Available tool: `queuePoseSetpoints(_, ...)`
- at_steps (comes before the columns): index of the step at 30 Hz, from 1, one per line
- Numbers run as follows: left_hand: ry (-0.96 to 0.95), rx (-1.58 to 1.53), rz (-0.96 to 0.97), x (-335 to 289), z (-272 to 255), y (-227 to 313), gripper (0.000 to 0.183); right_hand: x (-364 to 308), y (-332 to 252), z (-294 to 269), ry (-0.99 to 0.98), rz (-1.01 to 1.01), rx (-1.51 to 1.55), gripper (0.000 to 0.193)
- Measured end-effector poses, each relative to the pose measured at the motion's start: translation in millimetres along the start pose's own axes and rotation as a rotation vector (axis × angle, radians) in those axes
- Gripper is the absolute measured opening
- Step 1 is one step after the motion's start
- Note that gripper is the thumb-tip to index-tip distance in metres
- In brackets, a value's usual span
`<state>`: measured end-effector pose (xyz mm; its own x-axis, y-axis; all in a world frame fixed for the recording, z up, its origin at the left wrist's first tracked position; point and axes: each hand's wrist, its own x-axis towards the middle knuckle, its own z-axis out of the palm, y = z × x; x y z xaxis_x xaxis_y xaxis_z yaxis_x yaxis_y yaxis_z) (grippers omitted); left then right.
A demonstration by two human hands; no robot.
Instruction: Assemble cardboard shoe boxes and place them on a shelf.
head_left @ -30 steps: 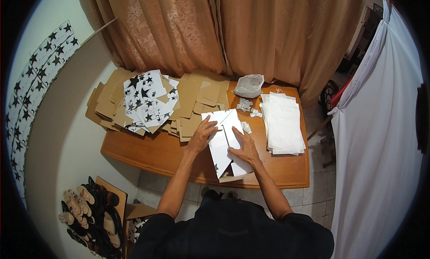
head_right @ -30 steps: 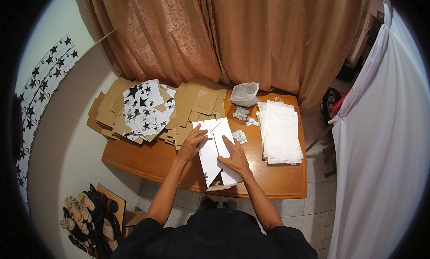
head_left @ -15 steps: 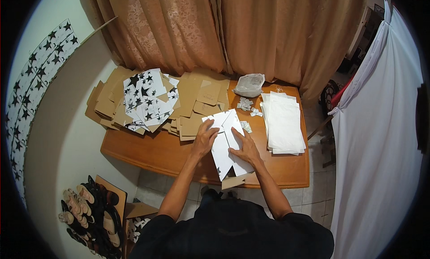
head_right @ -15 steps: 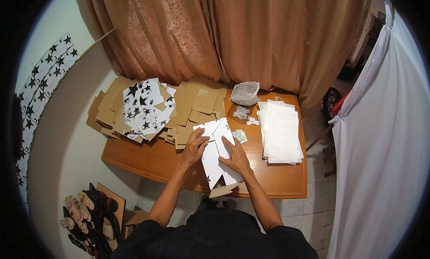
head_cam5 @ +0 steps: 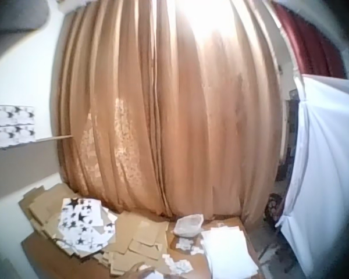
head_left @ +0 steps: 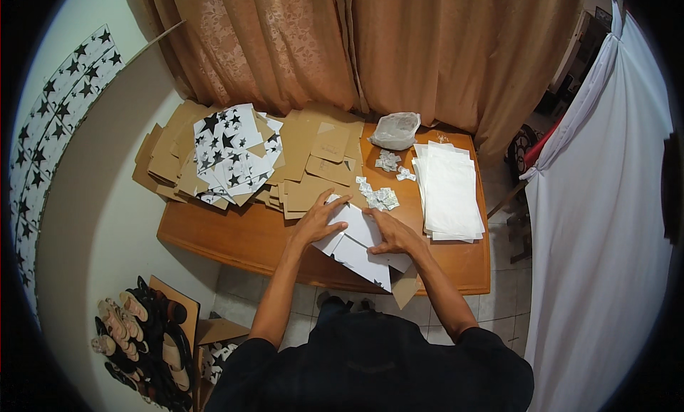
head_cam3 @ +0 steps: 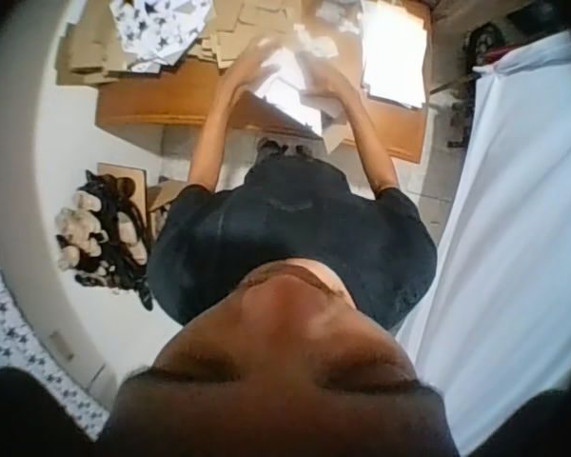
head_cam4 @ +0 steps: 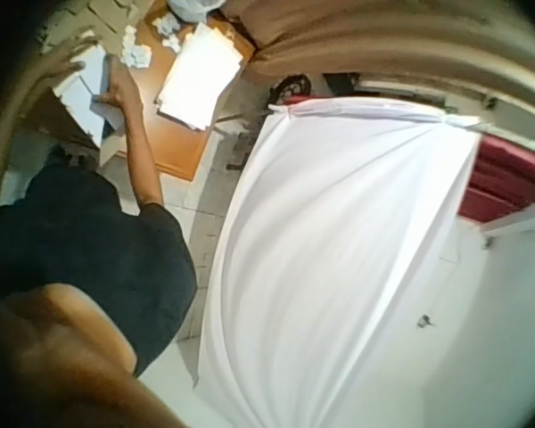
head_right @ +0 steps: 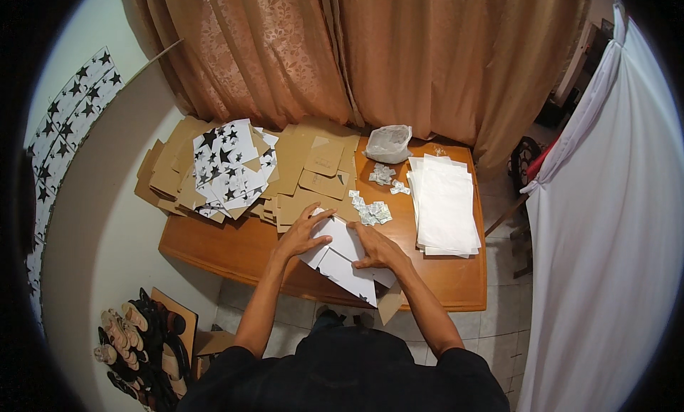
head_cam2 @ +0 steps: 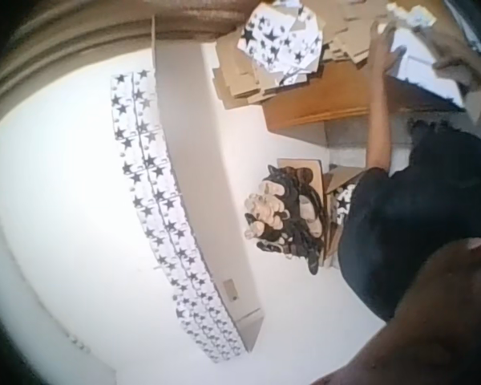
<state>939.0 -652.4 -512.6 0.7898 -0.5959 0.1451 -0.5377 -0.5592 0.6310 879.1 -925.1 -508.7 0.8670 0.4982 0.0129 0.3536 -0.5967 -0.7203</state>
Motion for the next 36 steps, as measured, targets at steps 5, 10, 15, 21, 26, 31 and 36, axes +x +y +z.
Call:
queuePoseSetpoints(5, -0.067, 0.045, 0.115, -12, 6, 2, 0.129, -2, -1, -10, -0.034, -0.066, -0.102, 0.096)
queuePoseSetpoints(10, -0.313, 0.636, 0.051, -18, 5, 36, 0.164, -7, 3, -18, -0.004, -0.128, -0.072, 0.092)
queuePoseSetpoints(15, -0.291, 0.580, 0.159, -14, 0, 45, 0.162, -10, -9, -27, -0.001, -0.127, -0.042, 0.089)
queuePoseSetpoints(21, -0.333, 0.580, 0.215, -12, 12, 36, 0.148, -13, -4, -27, -0.046, -0.046, -0.043, 0.091)
queuePoseSetpoints(26, -0.222, 0.428, 0.200, -27, 16, 27, 0.138, -26, 21, -58, 0.212, -0.045, 0.114, 0.070)
queuePoseSetpoints(31, 0.036, 0.307, 0.041, -39, 11, 20, 0.132, -54, 45, -76, 0.729, 0.147, 0.571, 0.042)
queuePoseSetpoints(36, 0.088, 0.312, -0.097, -40, 13, 15, 0.133, -61, 20, -40, 0.546, -0.026, 0.415, 0.075)
